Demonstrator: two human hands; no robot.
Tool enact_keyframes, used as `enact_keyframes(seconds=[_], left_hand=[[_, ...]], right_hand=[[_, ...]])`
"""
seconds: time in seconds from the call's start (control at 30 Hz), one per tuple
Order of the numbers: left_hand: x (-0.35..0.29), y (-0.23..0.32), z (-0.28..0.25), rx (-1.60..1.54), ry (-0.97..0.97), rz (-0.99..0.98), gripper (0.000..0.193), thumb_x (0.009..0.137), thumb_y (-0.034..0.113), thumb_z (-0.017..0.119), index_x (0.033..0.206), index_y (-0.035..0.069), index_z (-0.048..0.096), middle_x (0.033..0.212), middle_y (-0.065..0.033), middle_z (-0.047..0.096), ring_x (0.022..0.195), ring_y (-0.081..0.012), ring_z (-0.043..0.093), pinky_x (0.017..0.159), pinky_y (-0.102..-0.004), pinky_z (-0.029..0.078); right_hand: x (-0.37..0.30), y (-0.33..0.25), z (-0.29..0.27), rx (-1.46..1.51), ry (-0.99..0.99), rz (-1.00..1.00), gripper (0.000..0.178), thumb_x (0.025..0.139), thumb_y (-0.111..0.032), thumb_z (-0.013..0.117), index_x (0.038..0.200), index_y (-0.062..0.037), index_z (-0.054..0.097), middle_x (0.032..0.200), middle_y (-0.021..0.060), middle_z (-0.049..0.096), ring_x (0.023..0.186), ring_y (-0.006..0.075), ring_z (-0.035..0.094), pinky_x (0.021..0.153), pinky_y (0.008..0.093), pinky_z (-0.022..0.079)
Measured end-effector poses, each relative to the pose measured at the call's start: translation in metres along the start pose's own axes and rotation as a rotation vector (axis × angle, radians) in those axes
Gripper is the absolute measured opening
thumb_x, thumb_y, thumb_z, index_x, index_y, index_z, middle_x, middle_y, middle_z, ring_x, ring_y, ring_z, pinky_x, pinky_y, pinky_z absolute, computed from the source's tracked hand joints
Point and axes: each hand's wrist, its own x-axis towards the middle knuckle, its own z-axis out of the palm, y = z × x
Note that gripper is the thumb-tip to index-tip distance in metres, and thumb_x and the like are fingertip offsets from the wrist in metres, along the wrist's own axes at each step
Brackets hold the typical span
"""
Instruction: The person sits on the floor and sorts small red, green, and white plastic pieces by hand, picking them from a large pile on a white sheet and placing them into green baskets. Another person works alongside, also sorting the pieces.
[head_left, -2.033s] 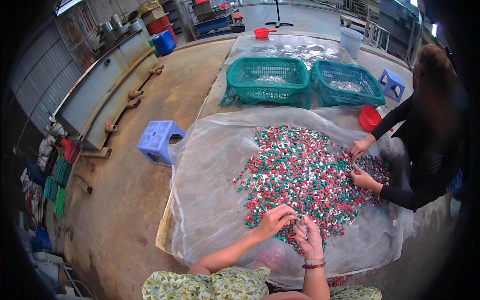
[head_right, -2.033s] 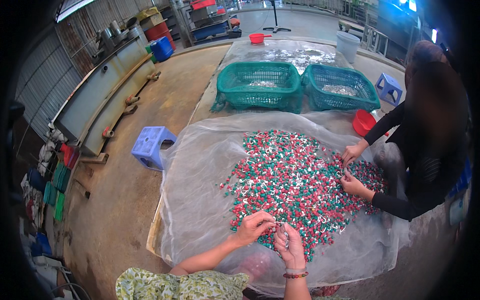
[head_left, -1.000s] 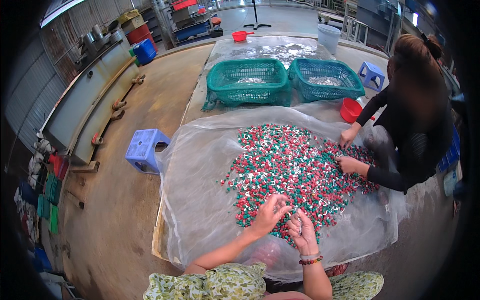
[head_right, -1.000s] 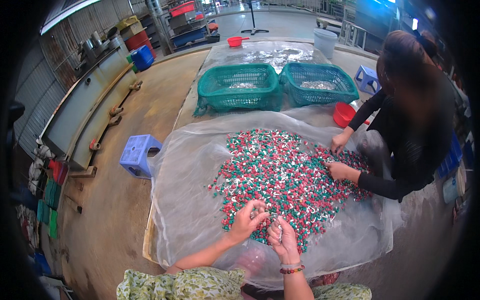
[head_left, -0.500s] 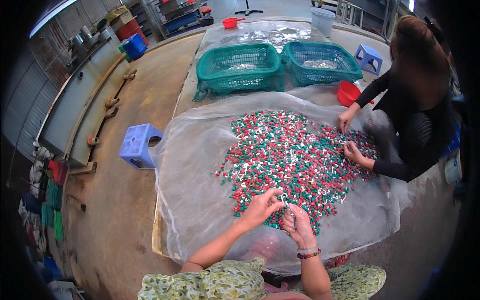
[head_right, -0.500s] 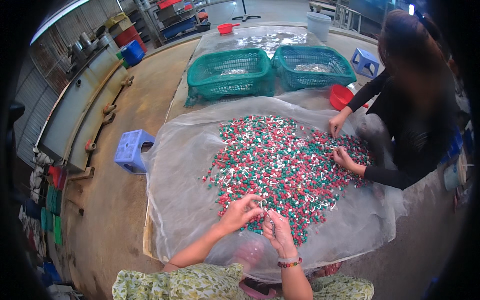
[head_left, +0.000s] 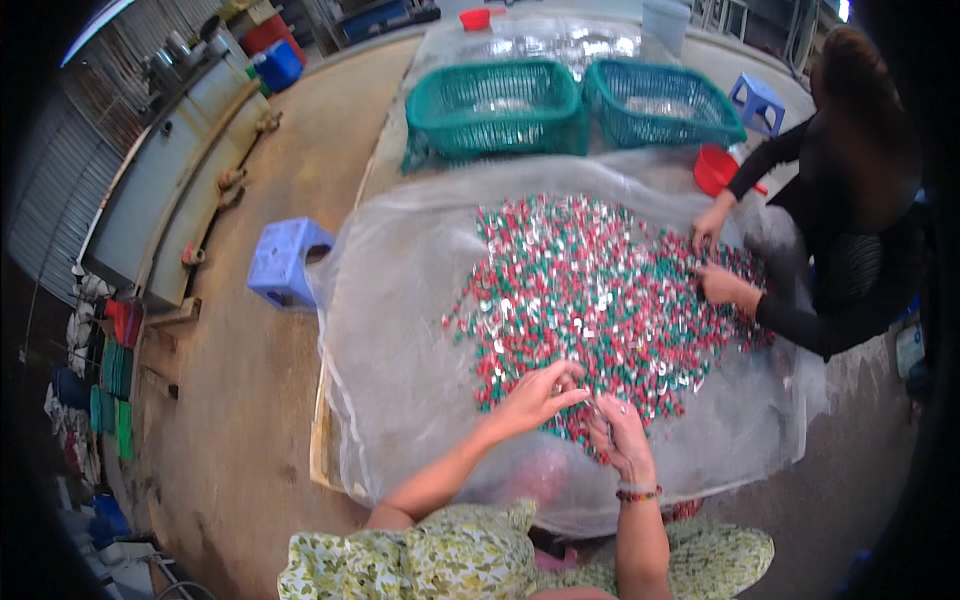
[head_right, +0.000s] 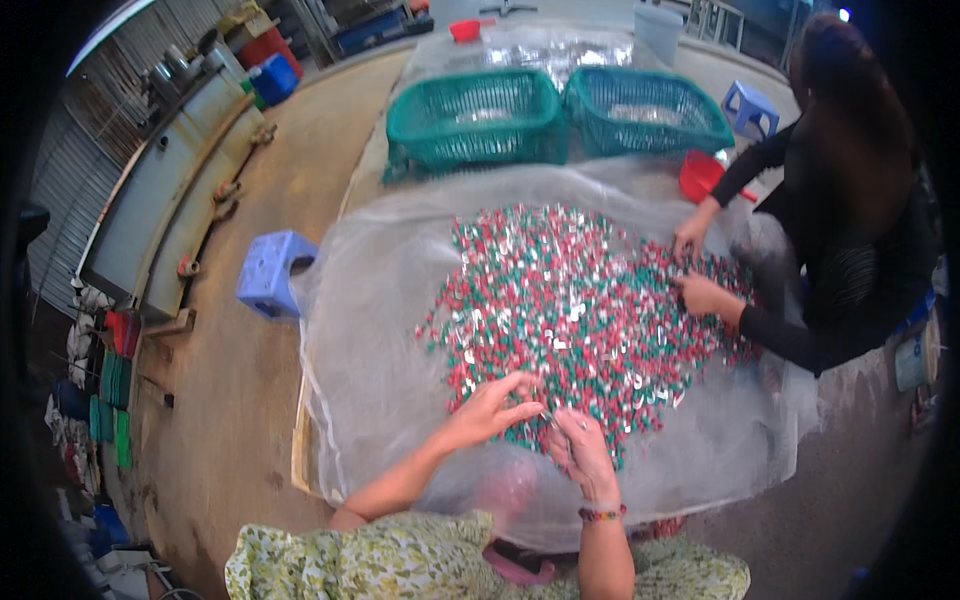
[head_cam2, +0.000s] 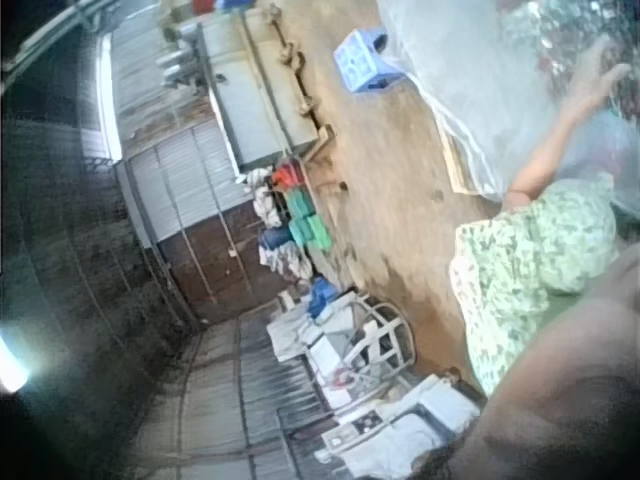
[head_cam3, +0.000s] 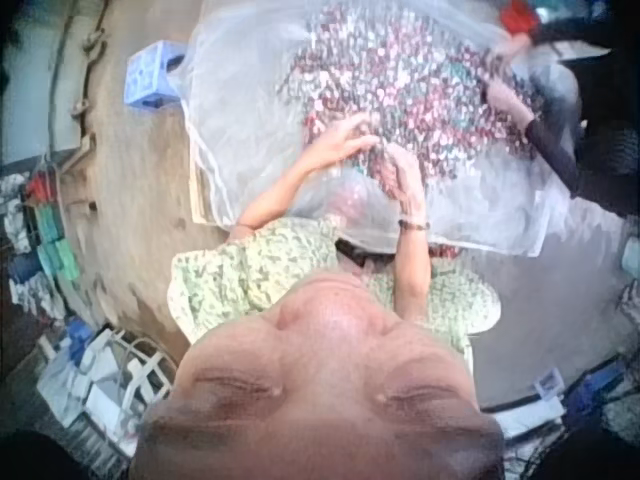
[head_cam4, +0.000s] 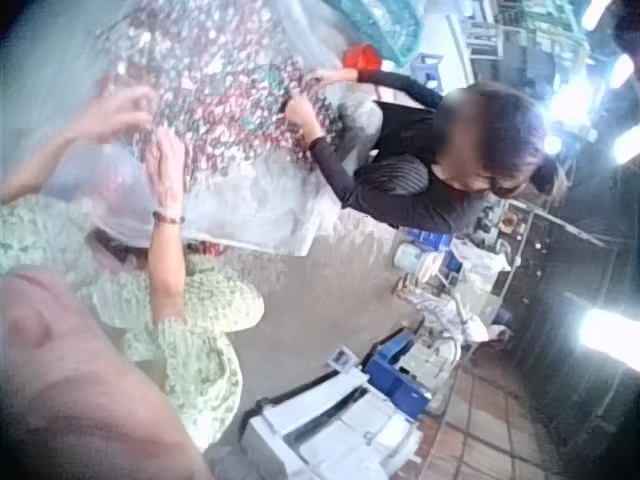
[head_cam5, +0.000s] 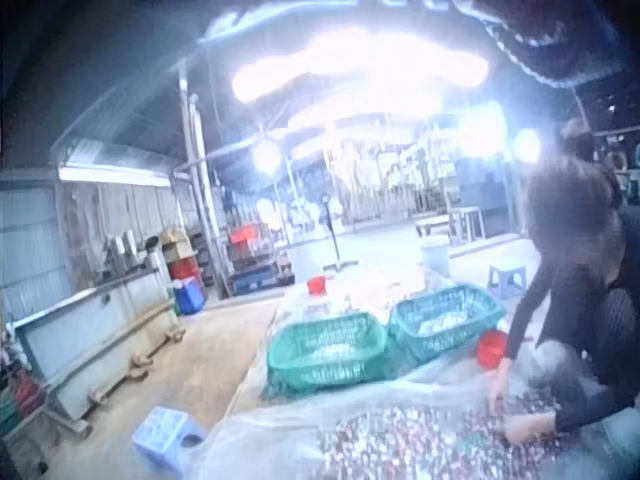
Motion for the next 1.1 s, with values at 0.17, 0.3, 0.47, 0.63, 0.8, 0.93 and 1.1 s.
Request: enact_keyframes(seconds=[0.17,0.3,0.47,0.63,0.8,0.93,1.1], left_hand=[[0.011,-0.032,0.009,0.000,0.012,0.070,0.022,0.090,0.022,0.065,0.098,0.001,0.068,0.083,-0.0060,0.068,0.079,-0.0107,0.064,0.071,-0.0284,0.051],[0.013,-0.023,0.017,-0.250,0.032,-0.124,0.022,0.092,0.022,0.064,0.103,0.004,0.069,0.074,0.0000,0.064,0.058,-0.0031,0.053,0.049,-0.0209,0.041],[0.014,-0.038,-0.009,-0.671,0.085,-0.277,0.026,0.094,0.021,0.061,0.113,0.004,0.064,0.072,0.0039,0.057,0.054,0.0007,0.042,0.044,-0.0185,0.031],[0.015,-0.070,-0.002,0.047,-0.110,-0.178,0.021,0.086,0.019,0.069,0.104,0.009,0.068,0.069,0.0010,0.057,0.059,-0.0077,0.052,0.053,-0.0250,0.044],[-0.003,-0.127,0.046,0.713,-0.147,0.135,0.024,0.076,0.021,0.075,0.095,0.008,0.066,0.086,-0.0096,0.056,0.080,-0.0294,0.063,0.068,-0.0426,0.051],[-0.003,-0.140,0.050,0.716,-0.065,0.118,0.021,0.080,0.024,0.072,0.089,0.007,0.064,0.087,-0.0091,0.056,0.081,-0.0304,0.063,0.068,-0.0447,0.051],[0.008,-0.146,0.017,0.279,0.239,0.094,0.023,0.089,0.027,0.066,0.087,0.005,0.064,0.072,-0.0025,0.057,0.062,-0.0160,0.058,0.055,-0.0317,0.045]], right_hand=[[0.012,0.001,0.020,-0.314,0.156,-0.139,0.020,0.097,-0.019,0.055,0.083,-0.0066,0.062,0.057,-0.0050,0.048,0.046,0.0035,0.042,0.041,0.0208,0.030],[0.015,0.013,0.007,-0.505,0.299,-0.268,0.029,0.097,-0.023,0.057,0.073,-0.0066,0.057,0.056,-0.0066,0.046,0.047,0.0021,0.038,0.042,0.0208,0.027],[0.023,0.011,-0.007,-0.551,0.353,-0.336,0.029,0.096,-0.023,0.058,0.072,-0.0078,0.054,0.057,-0.0059,0.046,0.048,0.0023,0.038,0.041,0.0202,0.025],[0.012,-0.008,-0.038,0.368,-0.204,-0.127,0.028,0.095,-0.022,0.054,0.073,-0.0101,0.042,0.065,0.0022,0.041,0.052,0.0111,0.041,0.035,0.0181,0.027],[0.005,-0.014,-0.066,0.624,-0.351,-0.209,0.027,0.092,-0.018,0.054,0.072,-0.0070,0.039,0.090,0.0142,0.049,0.064,0.0185,0.051,0.029,0.0162,0.029],[0.003,-0.022,-0.064,0.374,-0.168,-0.223,0.016,0.093,-0.016,0.053,0.085,-0.0025,0.048,0.086,0.0159,0.054,0.056,0.0178,0.051,0.027,0.0160,0.030],[0.029,-0.009,-0.060,-0.167,0.146,-0.072,0.019,0.095,-0.020,0.056,0.096,-0.0013,0.059,0.066,-0.0005,0.049,0.048,0.0056,0.042,0.035,0.0170,0.026]])
